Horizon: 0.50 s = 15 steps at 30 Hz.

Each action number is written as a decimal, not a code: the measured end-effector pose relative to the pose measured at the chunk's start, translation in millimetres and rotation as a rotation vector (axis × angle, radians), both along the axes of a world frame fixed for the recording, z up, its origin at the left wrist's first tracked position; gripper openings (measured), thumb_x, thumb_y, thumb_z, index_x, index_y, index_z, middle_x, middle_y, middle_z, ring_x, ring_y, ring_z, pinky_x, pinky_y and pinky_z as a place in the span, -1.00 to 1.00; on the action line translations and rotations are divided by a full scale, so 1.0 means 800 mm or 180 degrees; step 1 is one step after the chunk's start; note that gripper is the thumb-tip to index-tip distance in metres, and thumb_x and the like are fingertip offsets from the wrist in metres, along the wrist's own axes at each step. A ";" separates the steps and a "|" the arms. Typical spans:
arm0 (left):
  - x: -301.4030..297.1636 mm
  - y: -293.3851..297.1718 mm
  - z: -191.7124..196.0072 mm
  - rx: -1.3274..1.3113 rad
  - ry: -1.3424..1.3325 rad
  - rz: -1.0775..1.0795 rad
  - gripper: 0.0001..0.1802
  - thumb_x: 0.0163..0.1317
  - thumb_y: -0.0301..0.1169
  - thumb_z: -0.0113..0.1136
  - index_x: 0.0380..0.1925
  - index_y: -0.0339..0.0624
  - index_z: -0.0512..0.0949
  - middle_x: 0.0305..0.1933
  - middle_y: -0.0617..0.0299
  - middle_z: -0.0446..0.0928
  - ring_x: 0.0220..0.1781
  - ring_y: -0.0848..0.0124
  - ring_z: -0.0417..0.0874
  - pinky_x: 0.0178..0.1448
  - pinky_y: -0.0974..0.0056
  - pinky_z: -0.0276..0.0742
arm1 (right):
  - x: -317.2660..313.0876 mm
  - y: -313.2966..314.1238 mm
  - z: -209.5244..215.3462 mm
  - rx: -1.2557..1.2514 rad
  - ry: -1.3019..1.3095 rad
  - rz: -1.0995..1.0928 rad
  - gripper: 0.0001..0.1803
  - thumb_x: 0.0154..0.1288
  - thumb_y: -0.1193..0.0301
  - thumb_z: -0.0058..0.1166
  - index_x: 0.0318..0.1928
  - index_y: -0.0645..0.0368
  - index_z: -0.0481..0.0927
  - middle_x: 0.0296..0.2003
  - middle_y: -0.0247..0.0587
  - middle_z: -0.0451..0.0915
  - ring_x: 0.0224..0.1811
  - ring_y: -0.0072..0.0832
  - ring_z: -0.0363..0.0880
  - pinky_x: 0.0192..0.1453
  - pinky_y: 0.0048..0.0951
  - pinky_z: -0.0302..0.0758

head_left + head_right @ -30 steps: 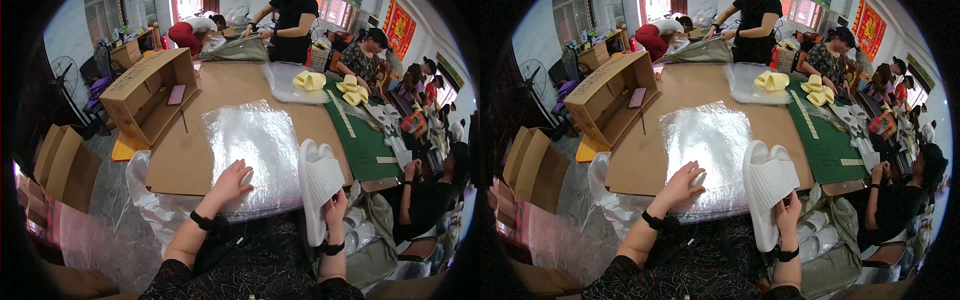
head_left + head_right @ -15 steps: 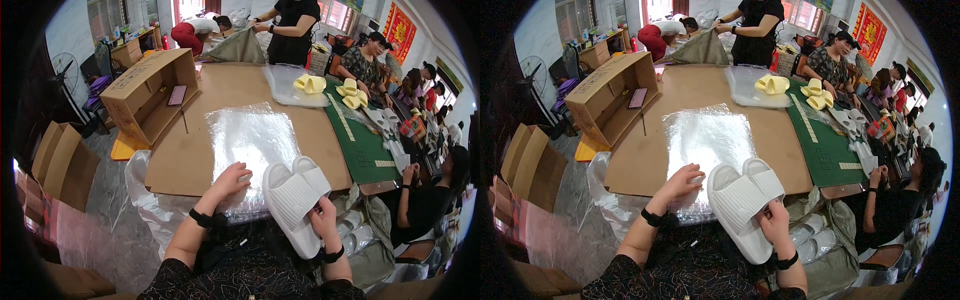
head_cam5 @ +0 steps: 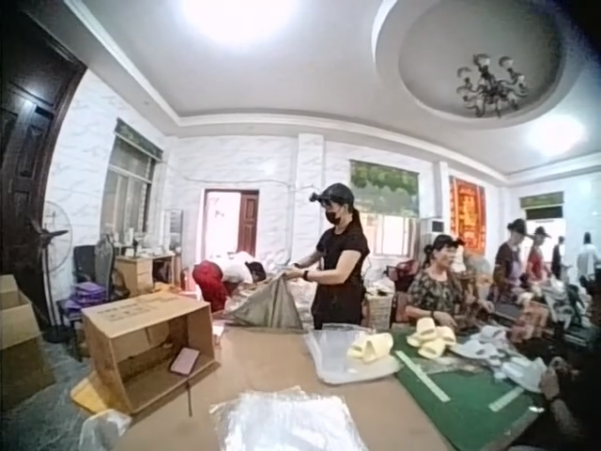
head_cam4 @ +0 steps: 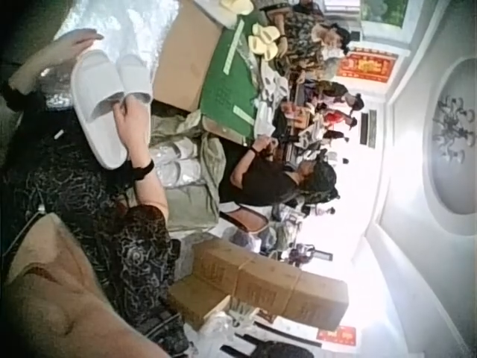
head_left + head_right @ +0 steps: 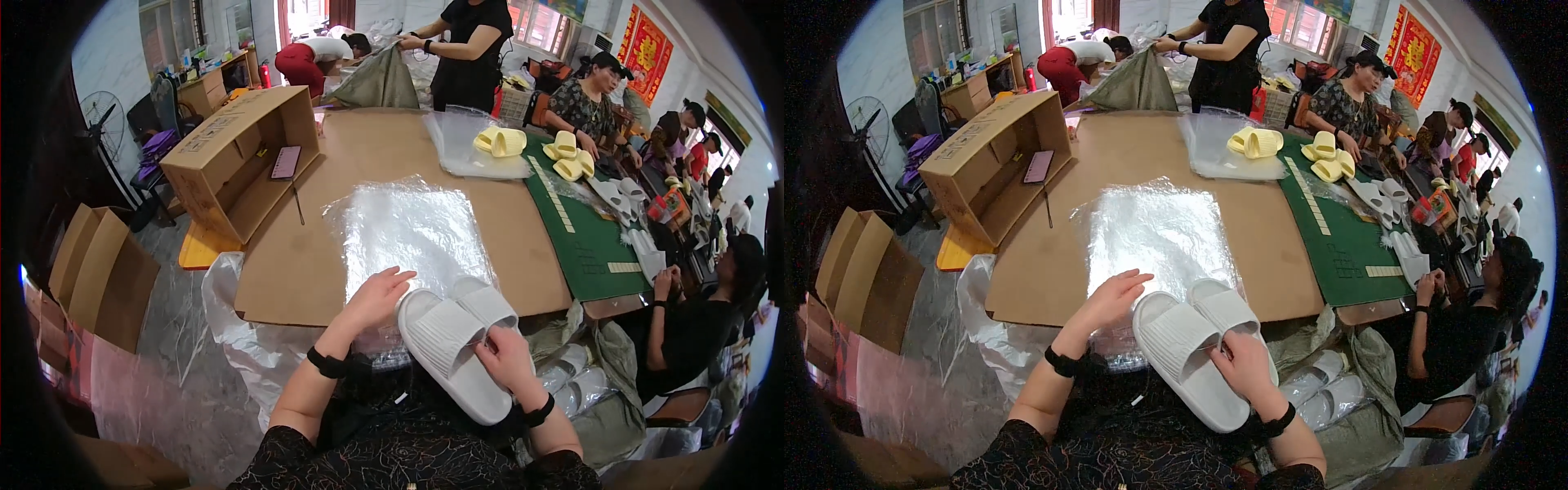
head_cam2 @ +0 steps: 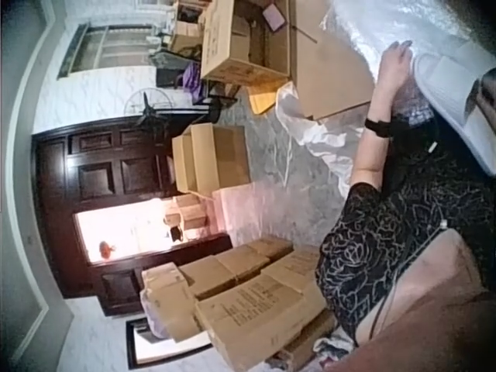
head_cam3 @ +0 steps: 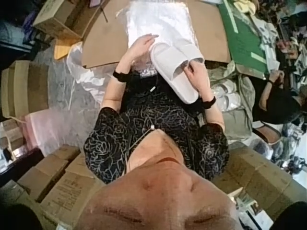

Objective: The recorder is inspecting and packaging slippers into bags in a footwear manufacturing facility.

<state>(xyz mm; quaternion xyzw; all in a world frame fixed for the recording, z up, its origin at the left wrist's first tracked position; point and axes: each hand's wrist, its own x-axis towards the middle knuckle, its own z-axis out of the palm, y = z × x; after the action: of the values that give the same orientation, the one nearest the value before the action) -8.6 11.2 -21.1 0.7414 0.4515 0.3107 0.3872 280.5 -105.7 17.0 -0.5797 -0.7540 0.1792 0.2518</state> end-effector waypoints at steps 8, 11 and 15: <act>0.018 -0.034 0.038 0.1232 0.0619 -0.0358 -0.60 0.44 -0.28 0.00 0.22 -0.05 0.56 0.46 0.05 0.36 0.54 -0.05 0.21 0.56 0.01 0.15 | -0.037 0.027 -0.017 0.0431 -0.0319 -0.0045 -0.68 0.29 0.21 0.18 -0.39 0.20 0.46 -0.52 0.00 0.54 -0.37 0.02 0.56 -0.30 0.02 0.42; 0.028 -0.045 0.050 0.1183 0.0303 -0.0628 -0.58 0.46 -0.31 -0.04 0.27 -0.09 0.51 0.48 0.11 0.34 0.57 0.01 0.18 0.62 -0.10 -0.08 | -0.055 0.053 -0.021 0.0205 -0.0393 -0.0355 -0.70 0.31 0.21 0.16 -0.30 0.21 0.48 -0.44 0.05 0.60 -0.30 0.03 0.61 -0.23 0.02 0.49; 0.021 -0.049 0.065 0.1132 0.0112 -0.0860 -0.56 0.48 -0.30 -0.07 0.29 -0.10 0.48 0.51 0.12 0.30 0.59 0.03 0.14 0.63 -0.10 -0.12 | -0.085 0.087 -0.039 0.0485 -0.0367 -0.0144 -0.75 0.28 0.28 0.16 -0.22 0.19 0.47 -0.38 0.06 0.61 -0.26 0.05 0.61 -0.19 0.04 0.50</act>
<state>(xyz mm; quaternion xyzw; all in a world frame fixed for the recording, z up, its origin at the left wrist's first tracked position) 8.3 -28.1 31.3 0.8570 0.2930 0.3179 0.2805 212.2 -36.2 -13.9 -0.5851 -0.7653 0.0819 0.2553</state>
